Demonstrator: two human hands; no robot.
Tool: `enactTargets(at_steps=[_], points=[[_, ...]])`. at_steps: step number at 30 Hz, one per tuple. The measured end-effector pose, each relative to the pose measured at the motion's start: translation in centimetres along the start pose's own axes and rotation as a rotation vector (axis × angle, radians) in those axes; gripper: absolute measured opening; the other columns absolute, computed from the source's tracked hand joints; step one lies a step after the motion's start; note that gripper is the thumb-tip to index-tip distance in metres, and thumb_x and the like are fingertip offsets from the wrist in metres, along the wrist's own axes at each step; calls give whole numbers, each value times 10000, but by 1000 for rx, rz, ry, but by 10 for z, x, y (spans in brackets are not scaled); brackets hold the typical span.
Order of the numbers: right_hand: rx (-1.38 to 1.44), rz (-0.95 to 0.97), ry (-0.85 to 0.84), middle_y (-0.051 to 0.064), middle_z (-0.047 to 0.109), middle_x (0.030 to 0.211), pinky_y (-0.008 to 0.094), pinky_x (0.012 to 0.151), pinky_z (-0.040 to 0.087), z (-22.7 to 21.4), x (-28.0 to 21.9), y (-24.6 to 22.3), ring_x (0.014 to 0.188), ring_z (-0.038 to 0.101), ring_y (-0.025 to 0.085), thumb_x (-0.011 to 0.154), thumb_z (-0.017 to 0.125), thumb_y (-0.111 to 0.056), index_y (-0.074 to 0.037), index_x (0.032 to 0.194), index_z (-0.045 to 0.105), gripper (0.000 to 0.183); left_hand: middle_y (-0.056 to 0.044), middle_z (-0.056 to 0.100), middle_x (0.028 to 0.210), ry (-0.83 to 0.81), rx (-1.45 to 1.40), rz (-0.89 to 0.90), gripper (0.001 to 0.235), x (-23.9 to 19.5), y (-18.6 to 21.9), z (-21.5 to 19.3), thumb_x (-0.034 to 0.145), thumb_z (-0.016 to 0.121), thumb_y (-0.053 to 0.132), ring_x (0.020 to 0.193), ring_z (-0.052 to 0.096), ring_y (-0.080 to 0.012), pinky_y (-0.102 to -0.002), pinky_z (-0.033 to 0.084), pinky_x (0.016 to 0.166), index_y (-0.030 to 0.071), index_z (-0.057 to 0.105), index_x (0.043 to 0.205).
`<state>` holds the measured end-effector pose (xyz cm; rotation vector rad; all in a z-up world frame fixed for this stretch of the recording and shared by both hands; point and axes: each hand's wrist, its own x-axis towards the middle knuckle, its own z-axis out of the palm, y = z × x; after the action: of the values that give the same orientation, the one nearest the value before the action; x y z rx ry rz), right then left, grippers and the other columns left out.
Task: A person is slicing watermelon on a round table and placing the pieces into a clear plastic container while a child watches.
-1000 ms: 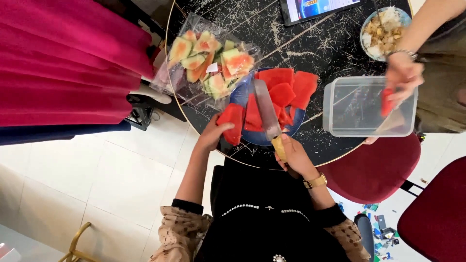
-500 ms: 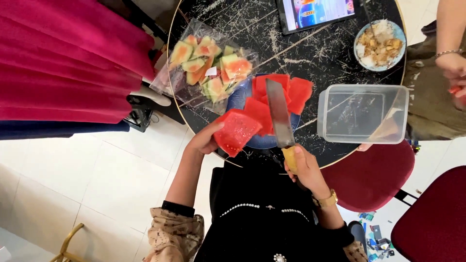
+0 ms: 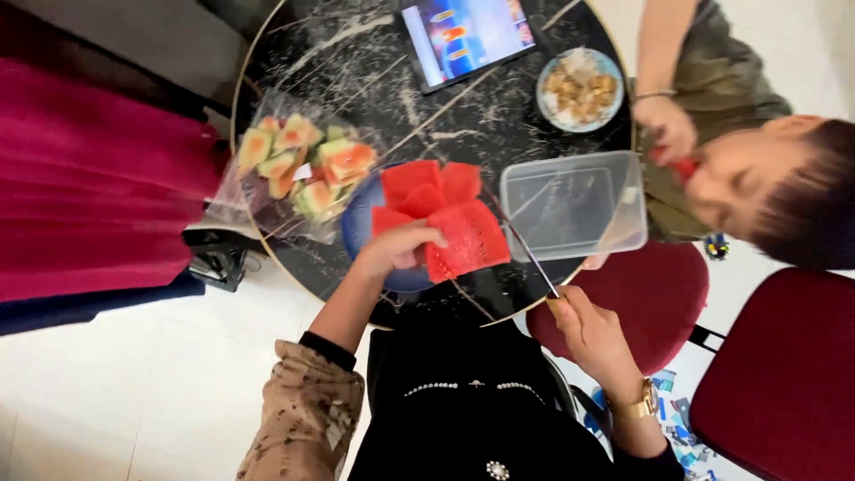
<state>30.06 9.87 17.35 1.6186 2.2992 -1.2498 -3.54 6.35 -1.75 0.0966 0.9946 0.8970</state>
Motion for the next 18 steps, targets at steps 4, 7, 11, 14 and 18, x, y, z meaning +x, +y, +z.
enactTargets(at_steps=[4, 7, 11, 14, 18], points=[[-127, -67, 75, 118, 763, 765, 459, 711, 600, -11, 0, 35, 732, 755, 357, 1046, 441, -416, -243, 1157, 656, 298, -168, 685, 820, 39, 107, -92, 357, 24, 24, 41, 677, 749, -50, 712, 720, -361, -504, 596, 572, 62, 725, 1016], [-284, -205, 155, 70, 743, 779, 418, 694, 599, -15, 8, 73, 719, 753, 300, 1034, 456, -460, -261, 1167, 618, 289, -176, 687, 782, 27, 182, -181, 362, 42, 39, 76, 669, 761, -46, 700, 723, -382, -522, 599, 584, 50, 712, 1014], [-321, -299, 184, 60, 726, 740, 385, 659, 603, -33, 18, 89, 678, 744, 282, 1035, 478, -467, -210, 1122, 628, 310, -173, 694, 795, 4, 299, -183, 338, 68, 47, 90, 647, 814, -41, 734, 733, -355, -510, 608, 629, 35, 711, 960], [-335, -324, 161, 58, 714, 729, 382, 658, 602, -48, 24, 93, 686, 742, 291, 1031, 487, -462, -206, 1128, 634, 311, -188, 686, 786, 20, 335, -196, 301, 74, 53, 108, 651, 839, -21, 715, 732, -365, -534, 605, 614, -9, 698, 917], [-301, -342, 145, 45, 690, 704, 376, 624, 598, -55, 35, 105, 657, 732, 281, 1027, 475, -476, -218, 1106, 636, 314, -199, 695, 807, -27, 393, -220, 328, 75, 68, 131, 669, 885, 45, 712, 738, -366, -542, 613, 588, -29, 708, 935]])
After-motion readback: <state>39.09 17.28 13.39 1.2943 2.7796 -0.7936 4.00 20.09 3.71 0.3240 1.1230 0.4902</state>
